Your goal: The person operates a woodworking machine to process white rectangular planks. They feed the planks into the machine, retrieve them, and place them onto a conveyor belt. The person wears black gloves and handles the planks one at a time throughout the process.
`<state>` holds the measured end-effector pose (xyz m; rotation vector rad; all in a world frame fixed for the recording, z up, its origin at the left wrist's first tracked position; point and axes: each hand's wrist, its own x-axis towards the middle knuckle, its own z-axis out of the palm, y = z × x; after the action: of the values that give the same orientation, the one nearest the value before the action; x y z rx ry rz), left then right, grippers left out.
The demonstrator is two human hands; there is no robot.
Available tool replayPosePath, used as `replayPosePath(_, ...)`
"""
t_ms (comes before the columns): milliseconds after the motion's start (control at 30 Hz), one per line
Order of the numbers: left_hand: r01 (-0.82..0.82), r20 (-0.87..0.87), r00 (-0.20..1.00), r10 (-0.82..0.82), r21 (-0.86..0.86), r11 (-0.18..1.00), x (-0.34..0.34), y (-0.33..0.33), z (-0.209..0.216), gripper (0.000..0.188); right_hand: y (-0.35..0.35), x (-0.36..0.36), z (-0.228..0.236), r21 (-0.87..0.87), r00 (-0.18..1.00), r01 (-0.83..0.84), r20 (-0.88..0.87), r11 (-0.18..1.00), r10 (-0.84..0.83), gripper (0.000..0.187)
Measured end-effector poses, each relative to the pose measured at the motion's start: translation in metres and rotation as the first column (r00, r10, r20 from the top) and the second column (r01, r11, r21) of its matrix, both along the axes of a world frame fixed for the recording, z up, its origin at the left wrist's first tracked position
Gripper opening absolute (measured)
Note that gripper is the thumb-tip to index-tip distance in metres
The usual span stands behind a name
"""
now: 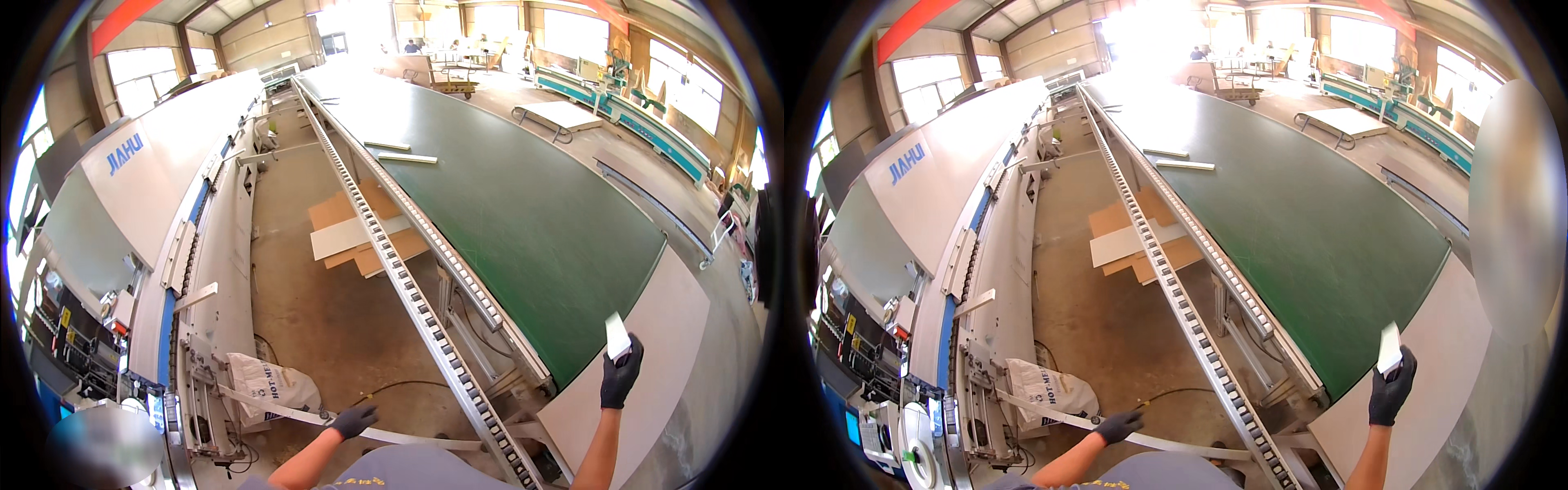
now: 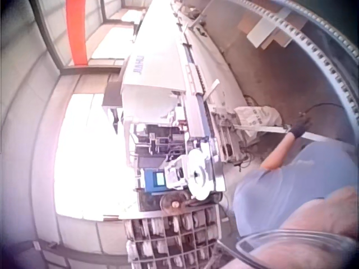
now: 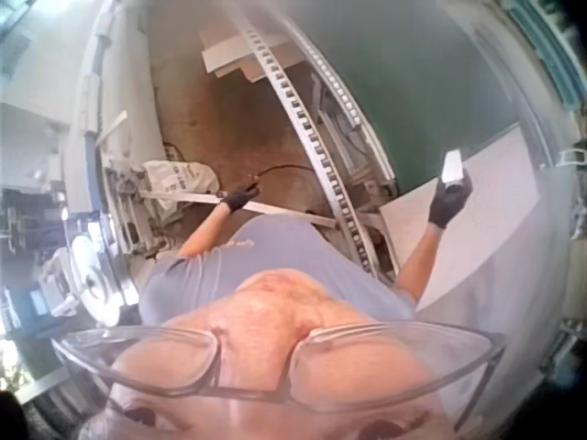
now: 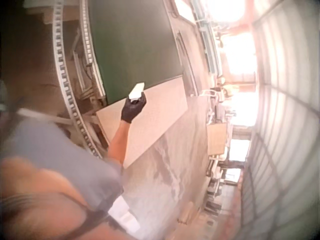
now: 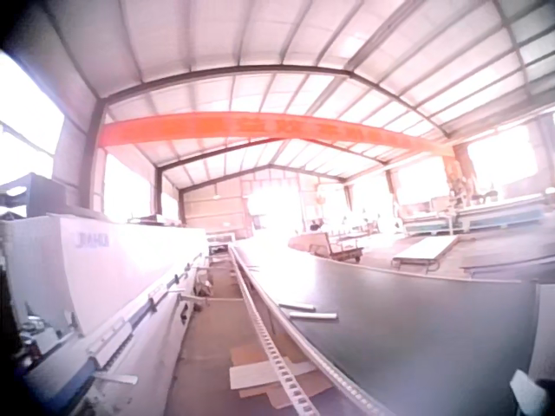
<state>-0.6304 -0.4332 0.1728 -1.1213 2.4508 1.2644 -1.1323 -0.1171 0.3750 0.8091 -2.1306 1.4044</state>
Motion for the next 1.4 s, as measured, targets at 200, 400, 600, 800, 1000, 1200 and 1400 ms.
replayPosePath(200,-0.155,-0.725,0.628,-0.284,-0.474,0.867,-0.108,0.031,0.234,0.055,-0.095,0.15,0.075,-0.328,0.842,-0.478,0.093,0.815,0.531,0.058)
replayPosePath(400,-0.255,-0.698,0.48,-0.532,-0.691,0.676,-0.102,0.031,0.265,0.061,-0.169,0.284,0.065,-0.39,0.423,-0.773,0.27,0.499,0.865,0.063)
replayPosePath(600,-0.45,-0.821,0.562,-0.101,-0.405,0.796,-0.013,0.037,0.236,0.037,-0.184,0.335,0.039,-0.36,0.091,-0.856,0.602,0.371,0.793,0.047)
replayPosePath(800,-0.553,-0.823,0.568,0.012,-0.371,0.746,0.027,0.062,0.231,0.032,-0.204,0.373,0.01,-0.193,0.063,-0.968,0.431,0.161,0.9,0.061)
replayPosePath(1000,-0.646,-0.857,0.505,0.101,-0.298,0.702,0.041,0.083,0.231,0.034,-0.192,0.385,0.03,0.03,0.148,-0.988,0.42,0.149,0.895,0.057)
replayPosePath(1200,-0.596,-0.816,0.571,0.091,-0.336,0.729,0.036,0.084,0.234,0.034,-0.187,0.378,0.035,0.187,0.236,-0.968,0.455,0.167,0.859,0.045)
replayPosePath(1400,-0.58,-0.795,0.603,0.071,-0.375,0.723,0.025,0.09,0.23,0.033,-0.184,0.372,0.041,0.226,0.258,-0.96,0.472,0.168,0.843,0.04)
